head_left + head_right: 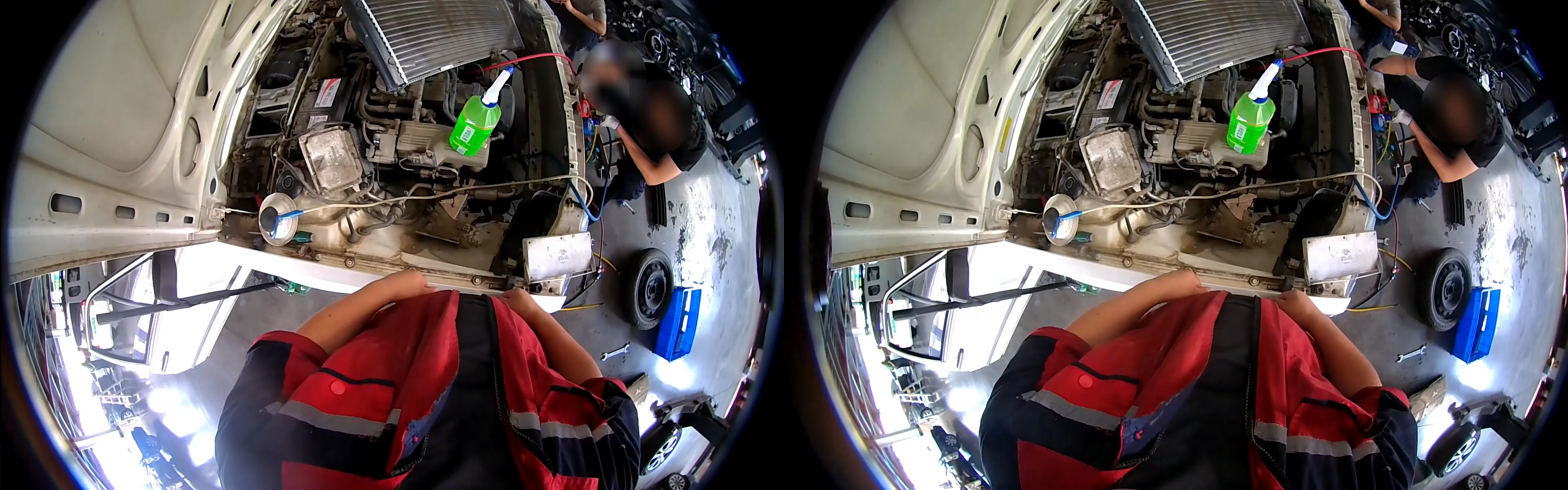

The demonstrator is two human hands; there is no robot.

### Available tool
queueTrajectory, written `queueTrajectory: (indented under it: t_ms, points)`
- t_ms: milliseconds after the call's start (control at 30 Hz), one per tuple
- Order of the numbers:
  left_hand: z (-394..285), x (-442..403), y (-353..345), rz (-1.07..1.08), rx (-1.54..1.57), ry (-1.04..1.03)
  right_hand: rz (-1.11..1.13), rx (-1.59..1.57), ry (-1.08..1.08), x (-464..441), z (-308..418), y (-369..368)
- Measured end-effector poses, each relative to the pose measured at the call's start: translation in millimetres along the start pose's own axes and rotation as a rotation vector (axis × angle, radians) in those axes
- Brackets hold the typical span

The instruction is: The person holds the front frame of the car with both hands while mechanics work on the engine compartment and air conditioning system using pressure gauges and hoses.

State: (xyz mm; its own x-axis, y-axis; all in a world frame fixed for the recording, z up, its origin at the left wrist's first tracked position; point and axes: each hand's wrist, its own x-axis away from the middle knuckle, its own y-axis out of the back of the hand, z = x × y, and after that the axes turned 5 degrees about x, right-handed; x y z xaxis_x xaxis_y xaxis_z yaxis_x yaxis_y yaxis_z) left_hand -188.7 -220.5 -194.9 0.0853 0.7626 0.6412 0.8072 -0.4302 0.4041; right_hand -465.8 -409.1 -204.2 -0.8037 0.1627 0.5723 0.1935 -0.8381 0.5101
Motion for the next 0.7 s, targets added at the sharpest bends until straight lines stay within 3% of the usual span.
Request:
queueTrajectory:
  t_ms: [67,167,267,367,500,600,633,700]
  points:
    - [-15.8,8.5,8.5,0.016,0.003,0.029,0.009,-0.026,-0.038,7.2,16.2,9.8]
    - [-15.6,8.3,5.8,-0.003,-0.007,0.023,-0.037,0.169,0.22,-4.8,-9.9,-4.8]
    - [-28.2,14.9,15.3,0.035,-0.037,0.038,-0.072,-0.057,-0.013,-5.7,-12.4,-12.7]
    - [-17.5,4.1,9.7,0.038,-0.082,0.024,0.032,-0.136,-0.29,7.0,23.0,16.1]
    - [13.2,-5.6,-7.5,-0.014,-0.086,-0.135,0.043,-0.134,-0.253,5.6,17.5,13.8]
    - [-42.4,16.9,21.1,0.057,-0.076,-0.078,0.028,-0.015,-0.019,-18.1,-17.1,-7.3]
    - [-33.0,12.2,14.7,0.128,-0.231,-0.147,0.032,0.024,0.04,-9.1,-12.2,-9.3]
    - [-26.7,0.2,20.3,0.19,-0.382,-0.24,0.058,-0.215,-0.24,3.5,5.9,5.6]
